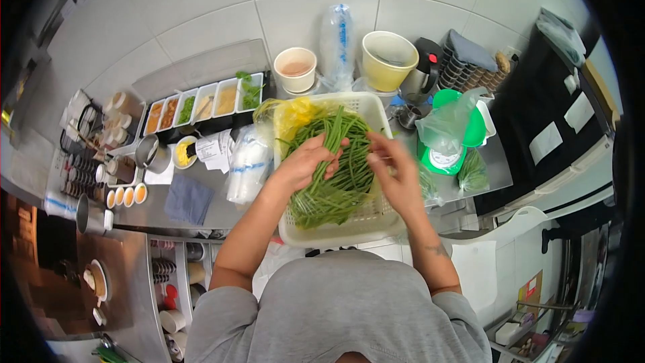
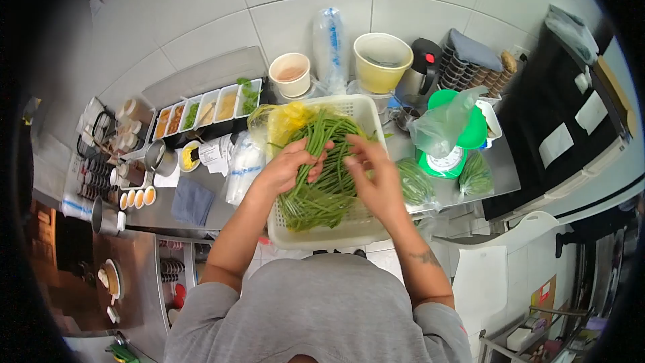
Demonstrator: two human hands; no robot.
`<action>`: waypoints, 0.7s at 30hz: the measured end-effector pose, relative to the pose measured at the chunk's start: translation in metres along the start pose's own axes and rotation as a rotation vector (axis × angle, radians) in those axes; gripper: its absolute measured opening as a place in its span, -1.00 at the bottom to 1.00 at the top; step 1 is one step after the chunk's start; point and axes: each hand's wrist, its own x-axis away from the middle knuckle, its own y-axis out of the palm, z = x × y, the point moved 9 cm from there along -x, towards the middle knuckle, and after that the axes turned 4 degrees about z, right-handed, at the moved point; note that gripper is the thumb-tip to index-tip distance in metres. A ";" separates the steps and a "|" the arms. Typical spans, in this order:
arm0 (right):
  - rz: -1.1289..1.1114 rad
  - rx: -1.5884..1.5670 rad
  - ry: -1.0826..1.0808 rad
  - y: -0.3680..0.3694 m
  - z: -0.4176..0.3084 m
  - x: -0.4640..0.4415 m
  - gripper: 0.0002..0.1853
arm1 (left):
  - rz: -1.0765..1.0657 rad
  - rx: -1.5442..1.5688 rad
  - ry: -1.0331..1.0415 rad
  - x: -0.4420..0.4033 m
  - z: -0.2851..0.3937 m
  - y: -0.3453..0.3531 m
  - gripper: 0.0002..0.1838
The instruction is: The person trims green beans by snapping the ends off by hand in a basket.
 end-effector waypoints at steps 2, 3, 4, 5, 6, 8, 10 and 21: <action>0.339 0.578 -0.306 -0.056 -0.061 0.011 -0.48 | -0.066 -0.147 -0.012 0.002 0.006 0.021 -0.54; 0.487 0.924 -0.398 -0.072 -0.083 0.017 -0.49 | -0.122 -0.246 0.001 0.002 0.008 0.037 -0.53; 0.505 0.969 -0.395 -0.083 -0.080 0.014 -0.52 | -0.178 -0.345 0.014 0.001 0.008 0.051 -0.52; 0.521 1.014 -0.391 -0.094 -0.075 0.008 -0.55 | -0.231 -0.404 -0.026 -0.004 0.000 0.064 -0.58; 0.539 1.059 -0.388 -0.105 -0.069 0.001 -0.58 | -0.247 -0.505 -0.075 -0.011 -0.009 0.074 -0.61; 0.432 0.867 -0.314 -0.127 -0.025 -0.017 -0.65 | -0.280 -0.709 -0.166 -0.028 -0.024 0.093 -0.68; 0.371 0.735 -0.248 -0.139 -0.009 -0.030 -0.70 | -0.247 -0.742 -0.200 -0.051 -0.029 0.111 -0.73; 0.376 0.686 -0.338 -0.153 -0.020 -0.039 -0.79 | -0.159 -0.803 -0.001 -0.119 0.000 0.161 -0.71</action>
